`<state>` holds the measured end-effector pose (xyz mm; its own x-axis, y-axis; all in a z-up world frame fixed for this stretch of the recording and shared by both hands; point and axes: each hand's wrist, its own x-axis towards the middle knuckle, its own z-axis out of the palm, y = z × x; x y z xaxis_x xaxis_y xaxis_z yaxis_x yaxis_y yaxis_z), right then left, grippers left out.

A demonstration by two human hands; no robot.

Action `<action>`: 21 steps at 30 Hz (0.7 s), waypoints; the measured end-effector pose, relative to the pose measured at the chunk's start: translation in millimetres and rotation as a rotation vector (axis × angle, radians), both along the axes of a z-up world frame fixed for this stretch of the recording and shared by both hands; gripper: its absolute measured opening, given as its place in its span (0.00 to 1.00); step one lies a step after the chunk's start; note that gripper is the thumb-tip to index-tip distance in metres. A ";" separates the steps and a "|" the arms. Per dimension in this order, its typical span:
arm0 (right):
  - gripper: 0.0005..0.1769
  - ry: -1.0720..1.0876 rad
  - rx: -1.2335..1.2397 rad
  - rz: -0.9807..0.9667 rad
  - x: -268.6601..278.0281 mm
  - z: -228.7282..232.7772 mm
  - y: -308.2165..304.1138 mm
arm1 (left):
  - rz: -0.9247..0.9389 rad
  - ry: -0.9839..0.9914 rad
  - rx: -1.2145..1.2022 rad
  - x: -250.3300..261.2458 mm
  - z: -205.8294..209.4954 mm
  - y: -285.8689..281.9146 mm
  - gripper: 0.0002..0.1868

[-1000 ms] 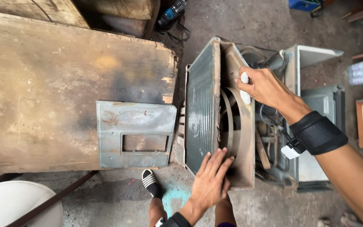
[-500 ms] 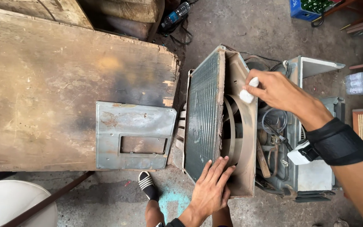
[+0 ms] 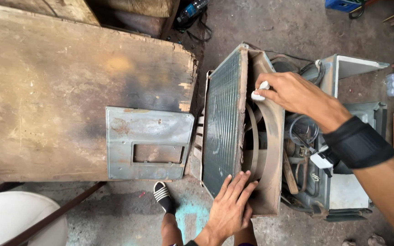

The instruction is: Cleaning the internal fan and coils of a disassembled window air conditioning unit using a brush.

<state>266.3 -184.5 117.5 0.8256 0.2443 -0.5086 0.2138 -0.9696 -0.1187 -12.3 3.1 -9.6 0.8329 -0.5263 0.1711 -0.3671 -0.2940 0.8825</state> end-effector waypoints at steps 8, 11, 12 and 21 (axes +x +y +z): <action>0.17 0.077 -0.018 -0.018 18.6 -31.8 -20.4 | 0.007 -0.014 0.024 6.6 -2.0 -3.7 0.37; 0.17 0.061 0.015 0.007 20.9 -50.2 -27.8 | 0.008 0.002 0.024 1.7 -1.9 -2.0 0.38; 0.17 0.036 0.017 0.019 23.9 -51.9 -28.2 | 0.002 0.010 0.016 3.0 -3.6 -2.9 0.38; 0.17 -0.004 -0.117 -0.037 4.8 -13.6 -10.3 | 0.006 0.009 0.023 2.4 -3.2 -4.9 0.38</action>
